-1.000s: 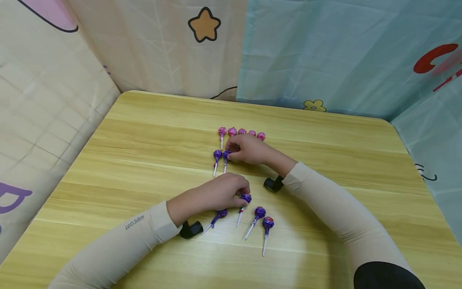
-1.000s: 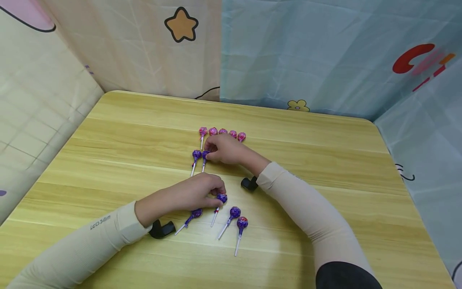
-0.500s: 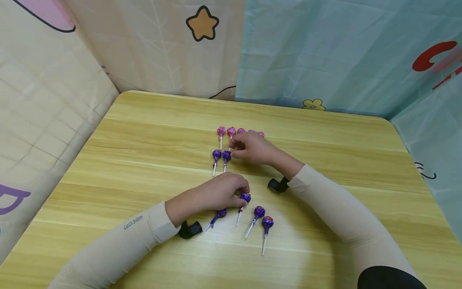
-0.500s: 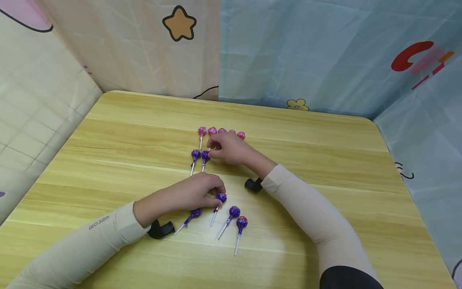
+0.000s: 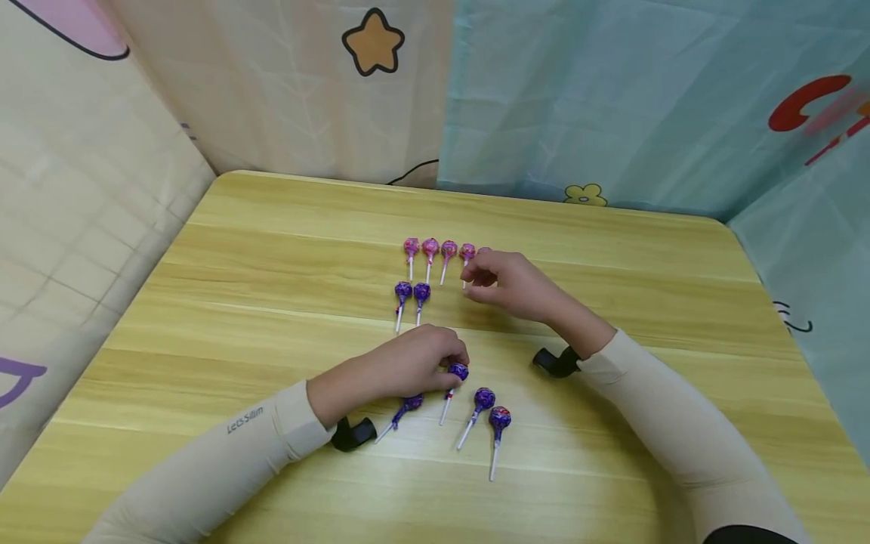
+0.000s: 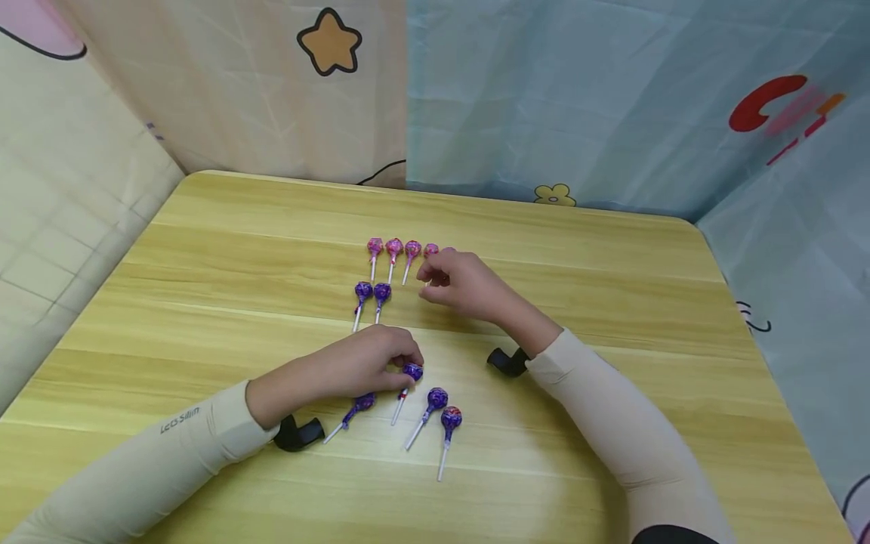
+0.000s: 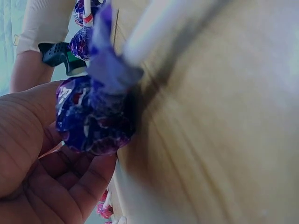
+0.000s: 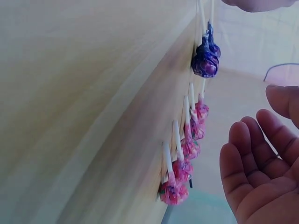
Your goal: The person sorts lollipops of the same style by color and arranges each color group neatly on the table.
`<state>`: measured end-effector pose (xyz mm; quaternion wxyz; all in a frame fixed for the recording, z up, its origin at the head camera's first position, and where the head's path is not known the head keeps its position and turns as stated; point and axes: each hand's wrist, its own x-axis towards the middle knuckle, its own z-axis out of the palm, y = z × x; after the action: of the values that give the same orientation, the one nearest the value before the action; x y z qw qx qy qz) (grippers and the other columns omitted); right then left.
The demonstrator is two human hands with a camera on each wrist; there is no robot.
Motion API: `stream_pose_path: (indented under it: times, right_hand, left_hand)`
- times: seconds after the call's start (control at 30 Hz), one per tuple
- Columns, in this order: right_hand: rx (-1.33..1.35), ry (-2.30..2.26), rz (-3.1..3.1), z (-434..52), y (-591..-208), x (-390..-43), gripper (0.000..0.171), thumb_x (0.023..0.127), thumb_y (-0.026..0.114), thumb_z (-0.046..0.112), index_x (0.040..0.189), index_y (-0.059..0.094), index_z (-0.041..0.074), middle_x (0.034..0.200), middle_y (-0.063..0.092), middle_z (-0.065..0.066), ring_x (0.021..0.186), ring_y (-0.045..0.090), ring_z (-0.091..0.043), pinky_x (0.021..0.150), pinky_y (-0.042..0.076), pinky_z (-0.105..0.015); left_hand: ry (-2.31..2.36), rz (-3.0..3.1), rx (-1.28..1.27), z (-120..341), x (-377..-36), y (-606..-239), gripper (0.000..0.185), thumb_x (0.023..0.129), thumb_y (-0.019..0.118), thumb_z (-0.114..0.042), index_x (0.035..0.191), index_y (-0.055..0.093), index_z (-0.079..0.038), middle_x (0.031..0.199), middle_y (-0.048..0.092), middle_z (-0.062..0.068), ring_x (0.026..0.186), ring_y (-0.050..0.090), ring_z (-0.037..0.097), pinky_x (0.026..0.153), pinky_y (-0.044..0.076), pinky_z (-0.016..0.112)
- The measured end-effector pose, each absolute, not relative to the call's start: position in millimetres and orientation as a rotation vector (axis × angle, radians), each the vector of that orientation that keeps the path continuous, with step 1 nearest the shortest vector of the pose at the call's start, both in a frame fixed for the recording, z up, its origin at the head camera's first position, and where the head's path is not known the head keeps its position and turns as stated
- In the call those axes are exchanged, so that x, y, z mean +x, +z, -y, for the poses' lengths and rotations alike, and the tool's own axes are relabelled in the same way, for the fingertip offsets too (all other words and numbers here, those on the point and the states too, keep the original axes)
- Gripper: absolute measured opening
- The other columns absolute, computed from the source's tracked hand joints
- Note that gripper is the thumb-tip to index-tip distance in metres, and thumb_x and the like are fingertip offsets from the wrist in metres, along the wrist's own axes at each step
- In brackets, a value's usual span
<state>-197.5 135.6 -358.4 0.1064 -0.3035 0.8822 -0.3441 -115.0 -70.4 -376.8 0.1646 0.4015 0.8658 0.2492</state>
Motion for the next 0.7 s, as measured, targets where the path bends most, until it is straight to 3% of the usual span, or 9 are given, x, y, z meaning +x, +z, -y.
stream_pose_path:
  times: [0.47, 0.7]
  right_hand:
    - [-0.828, -1.031, -2.584, -167.3, -360.0, -167.9, 0.016, 0.093, 0.070, 0.015, 0.107, 0.069, 0.005, 0.100, 0.067, 0.000, 0.093, 0.062, -0.015, 0.085, 0.051, -0.037]
    - [-0.823, -1.026, -2.592, -177.5, -364.3, -156.0, 0.016, 0.092, 0.072, 0.014, 0.106, 0.070, 0.006, 0.099, 0.068, 0.001, 0.093, 0.062, -0.014, 0.086, 0.052, -0.039]
  left_hand:
    - [0.753, -2.474, 1.107, 68.6, -117.8, -374.7, 0.016, 0.089, 0.075, -0.018, 0.103, 0.074, -0.010, 0.087, 0.065, -0.005, 0.075, 0.054, 0.010, 0.076, 0.047, 0.028]
    - [0.787, -2.494, 0.996, 72.3, -123.8, -370.2, 0.018, 0.090, 0.074, -0.020, 0.107, 0.073, -0.012, 0.096, 0.066, -0.005, 0.081, 0.057, 0.011, 0.077, 0.048, 0.028]
